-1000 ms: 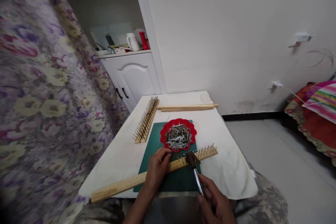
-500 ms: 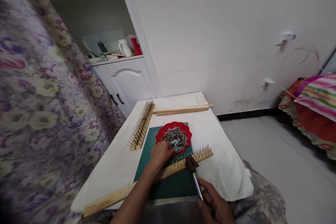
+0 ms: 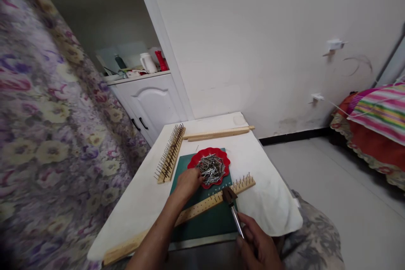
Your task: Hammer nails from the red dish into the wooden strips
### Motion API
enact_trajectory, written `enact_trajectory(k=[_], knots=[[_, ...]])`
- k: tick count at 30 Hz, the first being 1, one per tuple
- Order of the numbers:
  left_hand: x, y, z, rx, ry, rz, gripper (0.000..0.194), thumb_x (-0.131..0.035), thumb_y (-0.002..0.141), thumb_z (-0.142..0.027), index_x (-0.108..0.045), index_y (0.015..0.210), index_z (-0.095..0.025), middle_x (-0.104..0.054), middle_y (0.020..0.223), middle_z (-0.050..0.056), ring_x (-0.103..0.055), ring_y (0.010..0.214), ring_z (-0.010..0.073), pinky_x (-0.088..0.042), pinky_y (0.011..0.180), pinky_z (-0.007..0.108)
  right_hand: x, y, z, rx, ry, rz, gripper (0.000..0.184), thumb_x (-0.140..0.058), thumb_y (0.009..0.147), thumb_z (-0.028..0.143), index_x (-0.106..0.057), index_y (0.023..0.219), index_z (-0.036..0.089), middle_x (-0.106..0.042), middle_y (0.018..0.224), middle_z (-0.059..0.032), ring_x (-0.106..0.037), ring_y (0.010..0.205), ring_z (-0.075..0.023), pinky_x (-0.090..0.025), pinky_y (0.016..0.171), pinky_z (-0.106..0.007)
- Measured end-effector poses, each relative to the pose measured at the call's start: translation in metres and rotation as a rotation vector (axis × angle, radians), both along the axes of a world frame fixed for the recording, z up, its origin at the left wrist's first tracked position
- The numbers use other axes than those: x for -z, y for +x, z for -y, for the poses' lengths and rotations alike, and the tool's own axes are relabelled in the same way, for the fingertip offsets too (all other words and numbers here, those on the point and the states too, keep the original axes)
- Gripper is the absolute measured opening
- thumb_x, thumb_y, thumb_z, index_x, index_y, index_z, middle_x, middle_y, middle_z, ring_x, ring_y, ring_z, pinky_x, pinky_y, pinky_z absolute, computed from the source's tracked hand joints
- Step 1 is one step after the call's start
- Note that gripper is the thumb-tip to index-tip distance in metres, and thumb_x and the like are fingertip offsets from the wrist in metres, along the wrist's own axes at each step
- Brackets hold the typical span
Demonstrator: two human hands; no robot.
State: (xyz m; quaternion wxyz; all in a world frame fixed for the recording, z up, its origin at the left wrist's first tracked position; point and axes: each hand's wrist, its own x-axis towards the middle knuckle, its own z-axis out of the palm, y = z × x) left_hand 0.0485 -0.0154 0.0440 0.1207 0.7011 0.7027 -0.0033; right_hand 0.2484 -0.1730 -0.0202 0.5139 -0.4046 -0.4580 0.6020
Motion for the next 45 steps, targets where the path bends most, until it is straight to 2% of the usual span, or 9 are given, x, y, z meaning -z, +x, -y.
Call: enact_trajectory(k=[4, 7, 11, 15, 21, 25, 33, 39, 45], knots=[[0.004, -0.014, 0.01, 0.06, 0.114, 0.13, 0.014, -0.051, 0.079, -0.019, -0.064, 0.085, -0.017, -0.069, 0.084, 0.006, -0.062, 0.081, 0.0178, -0.041, 0.069, 0.025, 0.002, -0.005, 0.001, 0.101, -0.014, -0.027, 0.044, -0.062, 0.079, 0.048, -0.059, 0.115, 0.022, -0.076, 0.092, -0.0067, -0.065, 0.064, -0.0186, -0.052, 0.071, -0.028], [0.018, -0.024, 0.025, 0.045, 0.21, 0.474, 0.014, -0.049, 0.078, -0.019, -0.061, 0.085, -0.017, -0.065, 0.073, 0.001, -0.059, 0.068, 0.0136, -0.04, 0.062, 0.022, -0.001, -0.004, 0.002, 0.088, -0.004, 0.008, 0.043, -0.061, 0.082, 0.045, -0.057, 0.119, 0.023, -0.076, 0.087, -0.0048, -0.061, 0.06, -0.0171, -0.05, 0.06, -0.025], [0.037, -0.029, 0.048, -0.07, 0.173, 1.032, 0.019, -0.054, 0.074, -0.027, -0.059, 0.088, -0.016, -0.061, 0.066, -0.002, -0.055, 0.055, 0.0106, -0.042, 0.056, 0.021, -0.012, -0.001, 0.004, 0.014, -0.004, 0.04, 0.039, -0.06, 0.084, 0.04, -0.057, 0.119, 0.024, -0.074, 0.097, -0.0055, -0.063, 0.068, -0.018, -0.051, 0.072, -0.027], [0.041, -0.022, 0.068, -0.134, 0.099, 1.284, 0.021, -0.061, 0.071, -0.031, -0.058, 0.084, -0.015, -0.063, 0.069, -0.001, -0.056, 0.054, 0.0095, -0.041, 0.053, 0.019, -0.018, -0.002, 0.006, -0.007, -0.023, 0.028, 0.037, -0.059, 0.085, 0.039, -0.055, 0.119, 0.025, -0.071, 0.105, -0.0057, -0.063, 0.082, -0.0191, -0.048, 0.082, -0.027], [0.046, -0.015, 0.08, -0.12, 0.088, 1.245, 0.02, -0.06, 0.073, -0.035, -0.058, 0.078, -0.016, -0.058, 0.056, -0.004, -0.052, 0.05, 0.0092, -0.037, 0.051, 0.018, -0.013, -0.009, 0.01, 0.053, -0.021, 0.05, 0.038, -0.06, 0.084, 0.039, -0.054, 0.118, 0.023, -0.067, 0.068, 0.0015, -0.056, 0.058, -0.0154, -0.044, 0.054, -0.022], [0.054, -0.011, 0.085, -0.134, 0.2, 1.099, 0.022, -0.059, 0.074, -0.037, -0.06, 0.075, -0.015, -0.055, 0.057, -0.004, -0.049, 0.054, 0.0103, -0.036, 0.053, 0.019, -0.015, -0.012, 0.011, 0.052, -0.071, 0.05, 0.045, -0.059, 0.082, 0.045, -0.053, 0.12, 0.023, -0.062, 0.064, 0.0029, -0.044, 0.039, -0.0104, -0.032, 0.035, -0.019], [0.068, 0.006, 0.088, -0.183, 0.3, 1.017, 0.018, -0.058, 0.075, -0.034, -0.061, 0.072, -0.016, -0.055, 0.06, -0.003, -0.048, 0.057, 0.0108, -0.035, 0.055, 0.019, -0.02, -0.009, 0.011, 0.067, -0.056, 0.083, 0.042, -0.062, 0.081, 0.042, -0.056, 0.117, 0.02, -0.065, 0.067, 0.0014, -0.058, 0.059, -0.016, -0.048, 0.053, -0.023], [0.076, 0.009, 0.085, -0.144, 0.357, 0.944, 0.015, -0.057, 0.075, -0.03, -0.063, 0.071, -0.017, -0.059, 0.067, -0.001, -0.053, 0.062, 0.0125, -0.039, 0.059, 0.02, -0.012, -0.01, 0.012, 0.069, -0.111, 0.081, 0.048, -0.06, 0.08, 0.047, -0.051, 0.121, 0.022, -0.059, 0.06, 0.0054, -0.036, 0.031, -0.0047, -0.023, 0.031, -0.015], [0.078, 0.009, 0.085, -0.101, 0.368, 0.867, 0.016, -0.054, 0.08, -0.029, -0.063, 0.072, -0.018, -0.059, 0.07, -0.001, -0.054, 0.066, 0.0134, -0.039, 0.061, 0.021, -0.017, -0.007, 0.01, 0.039, -0.079, 0.059, 0.042, -0.061, 0.082, 0.042, -0.054, 0.118, 0.021, -0.06, 0.065, 0.0035, -0.052, 0.05, -0.0122, -0.045, 0.051, -0.022]])
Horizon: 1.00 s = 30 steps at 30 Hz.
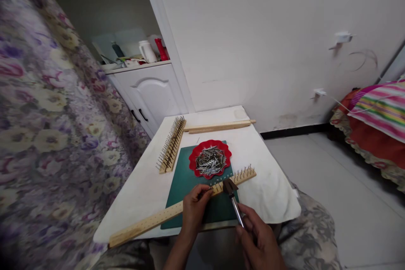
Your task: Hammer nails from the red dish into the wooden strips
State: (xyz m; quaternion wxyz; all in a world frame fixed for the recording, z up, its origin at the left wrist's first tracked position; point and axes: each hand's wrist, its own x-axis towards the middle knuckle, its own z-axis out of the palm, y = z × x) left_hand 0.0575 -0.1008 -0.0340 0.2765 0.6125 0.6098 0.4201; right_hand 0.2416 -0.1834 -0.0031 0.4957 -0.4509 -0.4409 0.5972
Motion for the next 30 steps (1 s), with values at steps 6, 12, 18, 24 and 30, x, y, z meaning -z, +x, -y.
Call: enact_trajectory(k=[6, 12, 18, 24, 30], knots=[[0.002, 0.001, -0.002, 0.002, 0.0, -0.062, 0.017, -0.053, 0.08, -0.031, -0.063, 0.072, -0.018, -0.059, 0.07, -0.001, -0.054, 0.063, 0.0132, -0.038, 0.06, 0.021, 0.001, 0.0, 0.0, -0.016, -0.03, 0.003, 0.046, -0.061, 0.081, 0.045, -0.055, 0.12, 0.024, -0.059, 0.063, 0.0041, -0.04, 0.035, -0.0074, -0.033, 0.035, -0.018], [0.0, 0.001, -0.002, 0.01, -0.008, -0.119, 0.016, -0.053, 0.08, -0.028, -0.065, 0.073, -0.019, -0.06, 0.07, -0.001, -0.054, 0.063, 0.0127, -0.036, 0.059, 0.021, -0.002, -0.007, -0.002, 0.003, 0.015, -0.036, 0.042, -0.061, 0.08, 0.044, -0.057, 0.117, 0.023, -0.059, 0.062, 0.0035, -0.041, 0.038, -0.0081, -0.033, 0.036, -0.018], [-0.001, 0.003, -0.003, 0.016, -0.023, -0.126, 0.016, -0.055, 0.078, -0.03, -0.066, 0.073, -0.02, -0.062, 0.07, -0.002, -0.054, 0.061, 0.0121, -0.033, 0.057, 0.021, 0.007, -0.015, -0.01, -0.009, 0.157, 0.103, 0.038, -0.056, 0.083, 0.039, -0.059, 0.117, 0.022, -0.06, 0.06, 0.0031, -0.053, 0.051, -0.0157, -0.042, 0.048, -0.024], [0.001, 0.002, -0.004, 0.01, -0.034, -0.151, 0.013, -0.055, 0.077, -0.025, -0.066, 0.072, -0.02, -0.06, 0.068, -0.003, -0.053, 0.061, 0.012, -0.032, 0.056, 0.021, 0.004, -0.017, -0.015, -0.059, 0.163, 0.182, 0.044, -0.055, 0.083, 0.04, -0.057, 0.123, 0.023, -0.063, 0.059, 0.0013, -0.057, 0.05, -0.0187, -0.047, 0.05, -0.026], [0.004, 0.002, -0.004, 0.007, -0.024, -0.177, 0.013, -0.053, 0.075, -0.02, -0.065, 0.07, -0.019, -0.059, 0.066, -0.003, -0.052, 0.06, 0.0114, -0.031, 0.056, 0.021, -0.001, -0.017, -0.017, -0.069, 0.228, 0.247, 0.043, -0.055, 0.084, 0.04, -0.059, 0.122, 0.021, -0.065, 0.062, -0.0002, -0.059, 0.057, -0.0199, -0.052, 0.067, -0.03]])
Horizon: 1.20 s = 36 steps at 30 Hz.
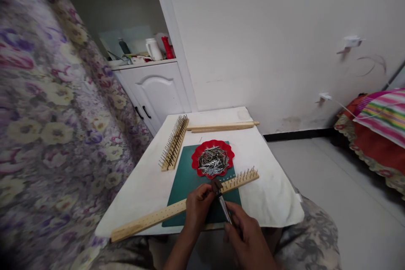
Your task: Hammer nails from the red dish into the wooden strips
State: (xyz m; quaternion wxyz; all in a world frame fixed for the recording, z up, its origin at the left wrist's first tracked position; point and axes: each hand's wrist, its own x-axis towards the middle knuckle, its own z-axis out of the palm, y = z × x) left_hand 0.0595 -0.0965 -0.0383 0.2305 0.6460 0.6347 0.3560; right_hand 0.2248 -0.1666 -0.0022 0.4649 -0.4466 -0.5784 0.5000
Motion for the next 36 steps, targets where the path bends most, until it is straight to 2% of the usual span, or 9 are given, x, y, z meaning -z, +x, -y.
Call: enact_trajectory(k=[6, 13, 18, 20, 24, 27, 30, 36], knots=[[0.0, 0.001, 0.0, -0.015, 0.002, 0.006, 0.014, -0.053, 0.075, -0.021, -0.064, 0.067, -0.018, -0.056, 0.062, -0.003, -0.049, 0.057, 0.0106, -0.028, 0.054, 0.02, -0.001, 0.003, -0.001, -0.042, 0.0, 0.094, 0.046, -0.052, 0.085, 0.042, -0.056, 0.126, 0.02, -0.069, 0.068, -0.0022, -0.06, 0.06, -0.0208, -0.051, 0.064, -0.029], [-0.001, 0.001, 0.001, -0.022, -0.001, 0.016, 0.014, -0.053, 0.076, -0.022, -0.065, 0.069, -0.019, -0.058, 0.064, -0.003, -0.051, 0.058, 0.0109, -0.028, 0.054, 0.02, 0.005, 0.003, -0.001, -0.036, 0.018, 0.058, 0.045, -0.052, 0.085, 0.041, -0.056, 0.125, 0.022, -0.068, 0.066, -0.0016, -0.062, 0.061, -0.0217, -0.051, 0.066, -0.03], [-0.005, 0.004, 0.003, -0.009, 0.003, 0.034, 0.014, -0.054, 0.077, -0.023, -0.065, 0.07, -0.019, -0.059, 0.065, -0.002, -0.052, 0.059, 0.0116, -0.031, 0.055, 0.021, 0.002, 0.005, 0.002, 0.008, -0.018, -0.011, 0.043, -0.055, 0.083, 0.041, -0.058, 0.123, 0.023, -0.067, 0.062, -0.0004, -0.061, 0.056, -0.0207, -0.051, 0.064, -0.029], [-0.007, 0.002, 0.004, 0.019, 0.014, 0.041, 0.014, -0.054, 0.079, -0.024, -0.065, 0.073, -0.019, -0.06, 0.068, -0.002, -0.053, 0.061, 0.0122, -0.034, 0.057, 0.021, -0.002, 0.008, 0.004, 0.022, -0.063, -0.059, 0.044, -0.055, 0.084, 0.041, -0.056, 0.124, 0.023, -0.065, 0.062, 0.0004, -0.057, 0.05, -0.0173, -0.049, 0.053, -0.026], [-0.008, -0.013, 0.009, 0.08, 0.095, -0.068, 0.01, -0.054, 0.078, -0.02, -0.064, 0.082, -0.019, -0.064, 0.082, 0.002, -0.057, 0.077, 0.0168, -0.041, 0.068, 0.026, -0.008, 0.016, 0.009, 0.04, -0.211, -0.131, 0.047, -0.055, 0.084, 0.045, -0.049, 0.125, 0.022, -0.06, 0.062, 0.0037, -0.041, 0.036, -0.0082, -0.032, 0.034, -0.018], [-0.007, -0.029, 0.015, 0.083, 0.137, -0.215, 0.017, -0.06, 0.076, -0.02, -0.064, 0.092, -0.02, -0.066, 0.095, 0.005, -0.057, 0.091, 0.0224, -0.041, 0.08, 0.034, -0.006, 0.02, 0.011, 0.148, -0.256, -0.153, 0.051, -0.056, 0.081, 0.052, -0.049, 0.121, 0.021, -0.057, 0.06, 0.0054, -0.036, 0.032, -0.0057, -0.028, 0.03, -0.016], [-0.006, -0.04, 0.019, 0.07, 0.103, -0.303, 0.023, -0.061, 0.074, -0.019, -0.063, 0.098, -0.021, -0.065, 0.1, 0.006, -0.057, 0.094, 0.0247, -0.041, 0.08, 0.037, -0.002, 0.021, 0.011, 0.199, -0.257, -0.158, 0.053, -0.056, 0.08, 0.054, -0.049, 0.12, 0.02, -0.057, 0.058, 0.0062, -0.036, 0.03, -0.0044, -0.028, 0.029, -0.016], [-0.002, -0.036, 0.018, 0.068, 0.075, -0.332, 0.023, -0.057, 0.077, -0.018, -0.062, 0.1, -0.021, -0.065, 0.101, 0.007, -0.057, 0.094, 0.0248, -0.041, 0.079, 0.038, 0.001, 0.018, 0.01, 0.211, -0.272, -0.218, 0.052, -0.061, 0.077, 0.052, -0.051, 0.118, 0.021, -0.057, 0.057, 0.0062, -0.036, 0.03, -0.0052, -0.025, 0.03, -0.016]])
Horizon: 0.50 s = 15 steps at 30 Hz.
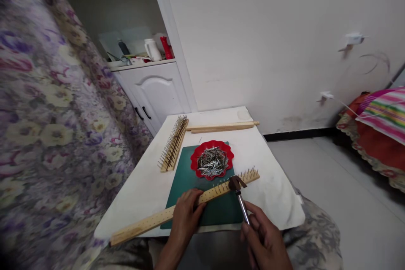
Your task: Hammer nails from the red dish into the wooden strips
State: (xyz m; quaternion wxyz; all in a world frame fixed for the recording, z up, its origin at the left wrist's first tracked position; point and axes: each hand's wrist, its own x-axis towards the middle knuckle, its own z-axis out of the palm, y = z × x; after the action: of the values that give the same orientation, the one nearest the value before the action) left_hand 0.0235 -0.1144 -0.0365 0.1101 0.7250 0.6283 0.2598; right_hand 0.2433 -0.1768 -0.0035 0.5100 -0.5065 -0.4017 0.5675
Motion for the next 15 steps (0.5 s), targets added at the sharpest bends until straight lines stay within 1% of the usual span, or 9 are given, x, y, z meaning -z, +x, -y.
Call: enact_trajectory(k=[3, 5, 8, 10, 12, 14, 15], knots=[[0.001, 0.003, 0.001, -0.005, -0.015, -0.005, 0.024, -0.057, 0.077, -0.018, -0.062, 0.101, -0.021, -0.065, 0.104, 0.007, -0.057, 0.095, 0.0251, -0.041, 0.079, 0.039, 0.003, 0.0, 0.0, -0.01, 0.023, -0.026, 0.049, -0.061, 0.078, 0.049, -0.052, 0.116, 0.02, -0.059, 0.057, 0.0047, -0.037, 0.032, -0.0054, -0.024, 0.033, -0.016], [-0.001, 0.002, 0.001, 0.006, -0.019, 0.001, 0.023, -0.057, 0.079, -0.02, -0.061, 0.101, -0.021, -0.064, 0.105, 0.008, -0.056, 0.096, 0.0253, -0.041, 0.08, 0.039, 0.006, 0.001, 0.0, -0.02, 0.016, -0.026, 0.049, -0.06, 0.079, 0.05, -0.051, 0.118, 0.021, -0.059, 0.057, 0.005, -0.036, 0.033, -0.005, -0.023, 0.034, -0.016], [-0.012, 0.001, -0.004, 0.028, 0.016, 0.026, 0.019, -0.053, 0.083, -0.024, -0.061, 0.1, -0.02, -0.064, 0.103, 0.008, -0.056, 0.095, 0.0243, -0.042, 0.081, 0.038, 0.011, 0.003, 0.0, -0.01, 0.013, -0.05, 0.049, -0.061, 0.079, 0.051, -0.052, 0.118, 0.023, -0.058, 0.057, 0.0055, -0.034, 0.033, -0.0051, -0.023, 0.032, -0.016], [-0.023, 0.002, -0.015, 0.037, 0.06, 0.027, 0.017, -0.048, 0.087, -0.025, -0.061, 0.097, -0.02, -0.064, 0.098, 0.008, -0.057, 0.092, 0.0227, -0.043, 0.08, 0.036, 0.015, 0.005, 0.0, -0.007, 0.014, -0.078, 0.048, -0.062, 0.078, 0.051, -0.053, 0.117, 0.025, -0.058, 0.058, 0.0051, -0.035, 0.035, -0.0056, -0.024, 0.033, -0.016], [-0.034, 0.005, -0.032, 0.029, 0.093, -0.018, 0.017, -0.046, 0.087, -0.022, -0.063, 0.09, -0.02, -0.064, 0.092, 0.007, -0.056, 0.089, 0.0215, -0.043, 0.078, 0.033, 0.018, 0.005, -0.001, -0.012, 0.007, -0.088, 0.047, -0.062, 0.078, 0.051, -0.053, 0.117, 0.027, -0.057, 0.057, 0.0053, -0.036, 0.037, -0.0066, -0.025, 0.035, -0.016], [-0.043, 0.01, -0.053, -0.008, 0.09, -0.109, 0.015, -0.048, 0.085, -0.019, -0.064, 0.086, -0.019, -0.064, 0.09, 0.007, -0.056, 0.088, 0.0214, -0.042, 0.078, 0.032, 0.023, 0.006, -0.001, -0.009, 0.007, -0.088, 0.046, -0.062, 0.078, 0.051, -0.053, 0.116, 0.027, -0.056, 0.055, 0.0058, -0.036, 0.038, -0.0074, -0.025, 0.035, -0.017], [-0.046, 0.013, -0.063, -0.034, 0.065, -0.162, 0.013, -0.051, 0.083, -0.019, -0.064, 0.084, -0.019, -0.064, 0.09, 0.007, -0.056, 0.088, 0.0222, -0.042, 0.077, 0.032, 0.025, 0.006, -0.001, -0.008, 0.007, -0.086, 0.046, -0.062, 0.078, 0.051, -0.053, 0.116, 0.027, -0.055, 0.054, 0.0062, -0.036, 0.037, -0.0075, -0.024, 0.035, -0.017]])
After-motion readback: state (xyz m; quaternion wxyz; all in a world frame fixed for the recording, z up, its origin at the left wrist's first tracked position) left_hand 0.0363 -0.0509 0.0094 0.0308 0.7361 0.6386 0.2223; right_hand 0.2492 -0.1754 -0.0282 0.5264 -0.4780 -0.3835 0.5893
